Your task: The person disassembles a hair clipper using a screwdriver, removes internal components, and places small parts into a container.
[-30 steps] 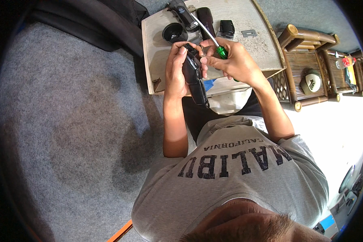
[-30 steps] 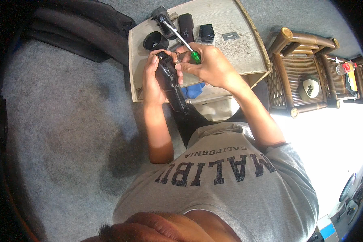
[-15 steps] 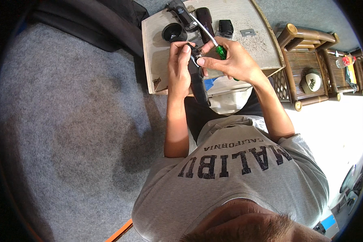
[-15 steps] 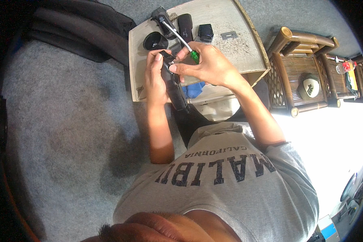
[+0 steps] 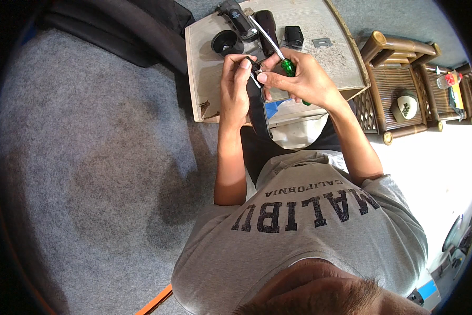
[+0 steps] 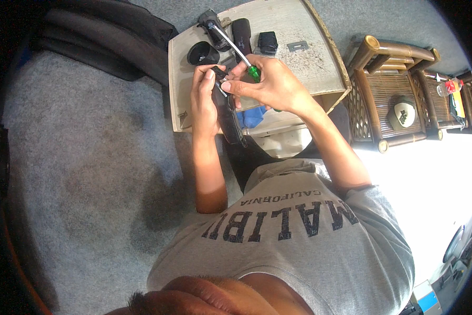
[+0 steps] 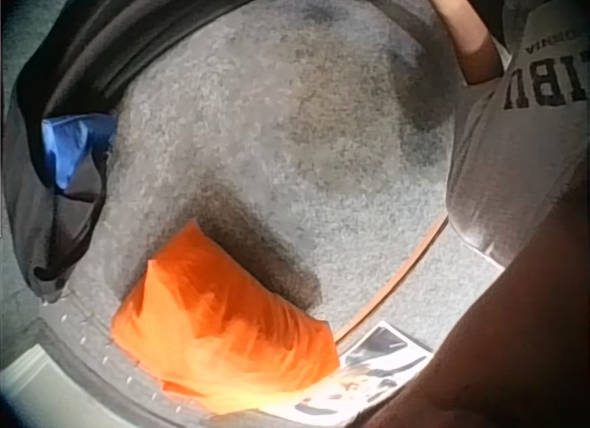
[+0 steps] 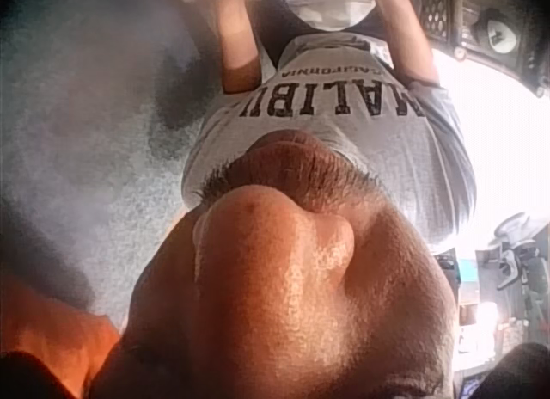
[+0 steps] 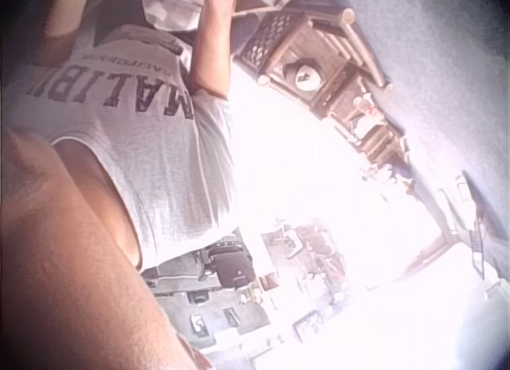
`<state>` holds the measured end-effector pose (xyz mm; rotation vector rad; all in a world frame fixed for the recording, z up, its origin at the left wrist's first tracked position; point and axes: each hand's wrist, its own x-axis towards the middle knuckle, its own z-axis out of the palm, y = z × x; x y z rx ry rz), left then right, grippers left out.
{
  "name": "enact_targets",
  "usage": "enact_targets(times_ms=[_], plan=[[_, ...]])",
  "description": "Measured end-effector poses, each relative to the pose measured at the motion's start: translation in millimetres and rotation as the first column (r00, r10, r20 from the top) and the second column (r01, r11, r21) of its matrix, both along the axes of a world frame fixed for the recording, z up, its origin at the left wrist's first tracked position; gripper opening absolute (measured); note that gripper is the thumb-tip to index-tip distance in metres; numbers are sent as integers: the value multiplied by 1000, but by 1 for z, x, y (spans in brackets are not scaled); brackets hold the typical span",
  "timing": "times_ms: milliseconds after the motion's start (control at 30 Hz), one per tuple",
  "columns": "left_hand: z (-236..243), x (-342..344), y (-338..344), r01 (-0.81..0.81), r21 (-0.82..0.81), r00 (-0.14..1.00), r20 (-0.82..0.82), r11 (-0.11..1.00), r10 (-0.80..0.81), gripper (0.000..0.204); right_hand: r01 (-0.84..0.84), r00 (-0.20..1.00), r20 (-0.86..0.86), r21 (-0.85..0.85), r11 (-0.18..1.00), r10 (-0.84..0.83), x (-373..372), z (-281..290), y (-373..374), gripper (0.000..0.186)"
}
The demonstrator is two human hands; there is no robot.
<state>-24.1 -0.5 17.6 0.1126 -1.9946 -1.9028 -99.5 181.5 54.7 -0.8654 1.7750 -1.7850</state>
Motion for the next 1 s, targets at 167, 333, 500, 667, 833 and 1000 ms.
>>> enact_targets(times_ms=[167,333,500,667,833,1000], plan=[[0,1,-1,1,-17,1000,-4,1000,-1,29,1,999,-33,6,1000,0,0,0,0,35],[11,3,7,22,45,1000,-2,999,-22,28,-3,999,-45,4,1000,3,-1,-3,0,33],[3,2,-1,24,-15,1000,15,1000,-24,27,-20,998,-64,-12,1000,20,-3,-6,0,28],[3,4,0,5,-15,1000,18,1000,-5,28,-55,995,-83,76,996,61,-5,0,2,25],[11,5,4,17,129,999,25,991,-21,23,-34,998,-54,48,998,36,0,0,-1,25],[24,6,13,53,214,997,38,975,-62,31,-25,999,-20,39,999,25,0,0,-2,26]])
